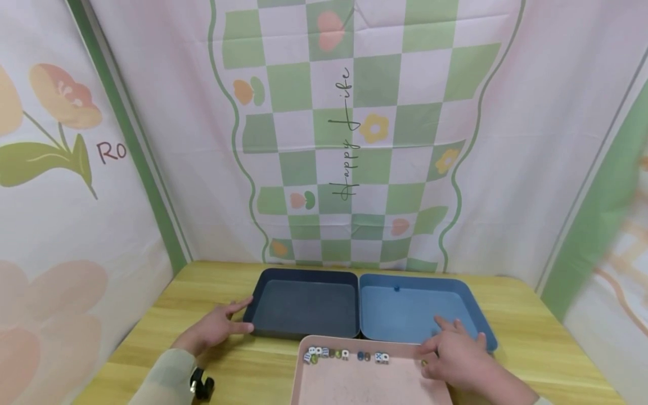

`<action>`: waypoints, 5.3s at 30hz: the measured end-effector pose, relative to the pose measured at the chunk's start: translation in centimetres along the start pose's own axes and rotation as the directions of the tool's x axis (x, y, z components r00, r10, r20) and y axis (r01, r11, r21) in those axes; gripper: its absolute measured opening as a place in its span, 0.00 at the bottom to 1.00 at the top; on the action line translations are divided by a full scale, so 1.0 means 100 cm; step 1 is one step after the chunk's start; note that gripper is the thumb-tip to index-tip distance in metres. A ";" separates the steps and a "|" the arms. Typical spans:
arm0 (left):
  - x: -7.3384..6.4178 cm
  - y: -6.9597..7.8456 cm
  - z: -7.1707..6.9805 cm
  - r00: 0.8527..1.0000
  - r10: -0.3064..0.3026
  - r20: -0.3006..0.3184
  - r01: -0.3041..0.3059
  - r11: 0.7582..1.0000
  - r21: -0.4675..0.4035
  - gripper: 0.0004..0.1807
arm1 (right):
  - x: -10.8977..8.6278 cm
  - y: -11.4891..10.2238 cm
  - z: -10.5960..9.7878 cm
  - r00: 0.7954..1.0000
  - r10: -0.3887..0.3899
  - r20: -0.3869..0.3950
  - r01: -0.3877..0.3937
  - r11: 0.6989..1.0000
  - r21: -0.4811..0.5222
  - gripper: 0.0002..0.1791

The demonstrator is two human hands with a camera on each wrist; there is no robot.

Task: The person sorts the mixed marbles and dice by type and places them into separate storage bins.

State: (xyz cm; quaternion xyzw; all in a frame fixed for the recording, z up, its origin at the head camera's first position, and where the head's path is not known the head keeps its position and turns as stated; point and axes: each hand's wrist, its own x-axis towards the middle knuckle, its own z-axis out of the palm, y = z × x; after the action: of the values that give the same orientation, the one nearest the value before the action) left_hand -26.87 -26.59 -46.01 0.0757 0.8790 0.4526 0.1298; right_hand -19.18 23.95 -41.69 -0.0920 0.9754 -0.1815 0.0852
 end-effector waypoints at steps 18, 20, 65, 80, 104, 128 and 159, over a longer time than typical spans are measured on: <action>0.000 0.000 0.000 1.000 0.013 -0.003 -0.013 1.000 0.009 0.45 | 0.003 0.003 0.011 0.999 0.043 0.005 -0.043 0.999 -0.018 0.15; 0.000 0.000 0.000 1.000 0.011 -0.004 -0.011 1.000 0.012 0.45 | 0.003 0.004 0.012 0.999 0.039 0.004 -0.039 0.999 -0.018 0.15; 0.000 -0.003 0.001 1.000 0.005 -0.009 -0.005 1.000 0.013 0.45 | 0.006 0.004 0.021 1.000 0.021 0.020 -0.018 0.992 -0.126 0.12; 0.001 -0.005 0.001 1.000 -0.003 -0.004 0.003 1.000 0.029 0.45 | 0.008 0.003 0.023 0.999 0.017 0.046 -0.012 0.994 -0.112 0.14; 0.004 -0.005 -0.001 1.000 0.018 -0.006 -0.018 0.997 0.071 0.44 | 0.007 0.002 0.020 0.995 0.063 0.072 -0.059 0.996 -0.060 0.12; 0.003 -0.008 0.000 1.000 0.027 -0.013 -0.026 0.999 0.028 0.44 | 0.025 0.045 -0.021 0.941 -0.290 0.174 0.183 0.868 0.461 0.04; 0.005 -0.003 -0.003 1.000 0.022 -0.015 -0.021 0.994 0.107 0.44 | 0.081 0.061 -0.046 0.954 0.218 0.207 -0.300 0.746 0.594 0.25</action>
State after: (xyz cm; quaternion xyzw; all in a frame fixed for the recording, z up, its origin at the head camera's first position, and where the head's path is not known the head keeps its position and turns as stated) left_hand -27.42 -26.87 -46.15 0.0883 0.9021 0.4070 0.1136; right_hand -28.83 29.46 -40.76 0.0663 0.8573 -0.4717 0.1955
